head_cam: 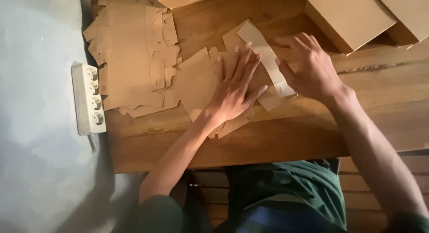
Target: Assembling cardboard boxes by folding flat cutouts along pre-scored lines.
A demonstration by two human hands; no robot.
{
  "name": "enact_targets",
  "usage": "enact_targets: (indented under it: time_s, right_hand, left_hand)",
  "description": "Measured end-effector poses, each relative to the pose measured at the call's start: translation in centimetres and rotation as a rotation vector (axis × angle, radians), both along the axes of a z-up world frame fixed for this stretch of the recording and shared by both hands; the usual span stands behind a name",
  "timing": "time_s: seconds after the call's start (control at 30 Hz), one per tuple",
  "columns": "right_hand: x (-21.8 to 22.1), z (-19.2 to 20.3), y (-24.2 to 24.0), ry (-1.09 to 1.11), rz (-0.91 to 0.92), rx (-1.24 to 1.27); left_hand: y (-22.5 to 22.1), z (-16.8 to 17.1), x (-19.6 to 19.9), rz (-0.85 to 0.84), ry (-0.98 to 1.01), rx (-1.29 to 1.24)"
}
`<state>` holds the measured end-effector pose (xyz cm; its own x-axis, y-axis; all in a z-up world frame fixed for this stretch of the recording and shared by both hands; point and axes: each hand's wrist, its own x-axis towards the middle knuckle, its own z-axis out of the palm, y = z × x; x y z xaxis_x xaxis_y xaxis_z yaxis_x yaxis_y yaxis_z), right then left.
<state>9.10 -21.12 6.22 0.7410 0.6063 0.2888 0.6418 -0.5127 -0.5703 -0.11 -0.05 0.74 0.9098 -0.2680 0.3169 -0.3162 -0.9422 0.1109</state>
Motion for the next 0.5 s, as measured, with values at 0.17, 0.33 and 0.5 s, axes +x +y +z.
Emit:
enact_targets:
  time_s: [0.17,0.33,0.5]
  right_hand:
    - [-3.4,-1.8,-2.2,-0.074,-0.057,-0.069]
    - [-5.8,-2.1,-3.6,0.055,-0.140,-0.094]
    - [-5.8,-1.8,-3.2,0.051,-0.142,-0.132]
  left_hand:
    - [-0.1,1.9,0.1,-0.030,0.125,0.106]
    - [-0.7,2.5,0.2,-0.088,0.080,-0.223]
    - [-1.2,1.5,0.2,-0.065,0.127,-0.309]
